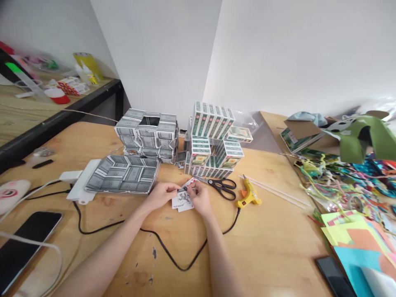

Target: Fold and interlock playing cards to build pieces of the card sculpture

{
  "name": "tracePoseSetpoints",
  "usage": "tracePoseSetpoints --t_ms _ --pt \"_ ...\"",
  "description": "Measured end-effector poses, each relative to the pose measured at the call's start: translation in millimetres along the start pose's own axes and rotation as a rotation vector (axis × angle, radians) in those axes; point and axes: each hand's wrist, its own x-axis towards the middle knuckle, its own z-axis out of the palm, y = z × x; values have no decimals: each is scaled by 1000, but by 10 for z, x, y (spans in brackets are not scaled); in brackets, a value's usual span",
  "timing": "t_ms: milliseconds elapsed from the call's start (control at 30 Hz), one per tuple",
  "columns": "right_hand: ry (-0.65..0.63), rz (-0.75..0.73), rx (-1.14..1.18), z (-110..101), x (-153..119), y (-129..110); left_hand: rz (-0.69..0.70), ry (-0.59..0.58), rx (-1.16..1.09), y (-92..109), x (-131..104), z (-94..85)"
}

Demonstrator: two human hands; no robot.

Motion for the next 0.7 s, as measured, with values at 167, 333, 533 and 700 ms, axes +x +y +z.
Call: tracePoseSetpoints --t_ms 167,333,533,700 --pt "-4 -13 5 -2 -10 -14 1 -66 -47 -7 1 -20" --pt "-15 -28 7 -14 -16 -24 18 -111 -105 -52 -11 -29" --pt "-11 -42 18 -13 2 5 53 -53 -68 -40 -44 -36" --pt "14 -5 68 11 9 -1 76 -25 -78 -12 -41 -22"
